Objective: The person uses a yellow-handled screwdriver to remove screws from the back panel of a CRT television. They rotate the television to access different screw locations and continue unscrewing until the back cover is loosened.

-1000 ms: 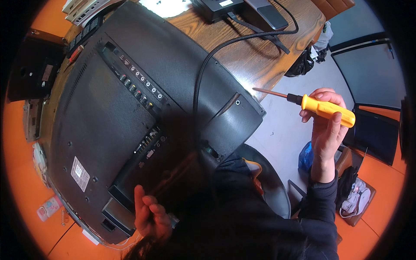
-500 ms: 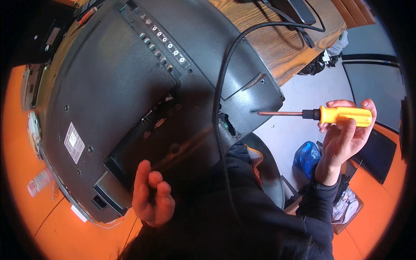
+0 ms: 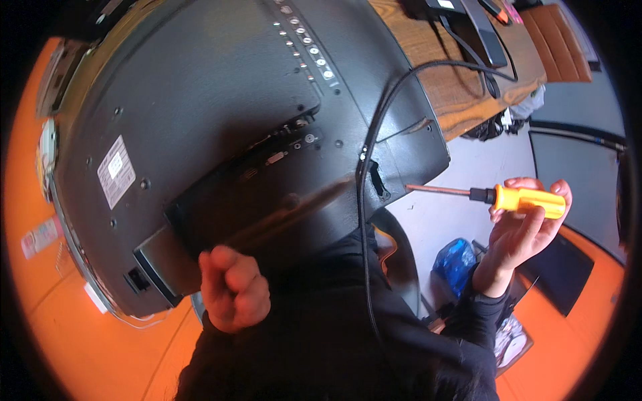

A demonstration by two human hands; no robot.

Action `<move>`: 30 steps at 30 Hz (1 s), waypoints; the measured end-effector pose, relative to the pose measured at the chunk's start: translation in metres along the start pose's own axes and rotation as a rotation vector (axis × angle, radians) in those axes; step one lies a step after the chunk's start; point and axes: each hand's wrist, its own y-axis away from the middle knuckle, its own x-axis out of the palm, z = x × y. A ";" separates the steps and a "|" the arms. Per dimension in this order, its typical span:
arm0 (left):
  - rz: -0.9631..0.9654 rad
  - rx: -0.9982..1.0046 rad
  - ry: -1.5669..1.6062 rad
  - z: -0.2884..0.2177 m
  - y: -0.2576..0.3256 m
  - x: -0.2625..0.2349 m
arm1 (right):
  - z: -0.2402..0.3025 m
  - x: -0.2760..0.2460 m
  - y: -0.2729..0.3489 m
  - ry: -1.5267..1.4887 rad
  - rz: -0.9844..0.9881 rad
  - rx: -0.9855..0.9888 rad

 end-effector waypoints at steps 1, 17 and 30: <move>-0.086 0.020 0.010 0.002 0.001 0.002 | 0.001 0.002 0.000 -0.079 0.024 -0.003; 0.072 0.130 -0.014 0.021 0.046 0.022 | 0.020 0.041 0.006 -0.215 0.309 -0.132; 0.158 0.067 0.205 0.024 0.134 -0.024 | 0.029 0.084 -0.004 -0.192 0.353 -0.191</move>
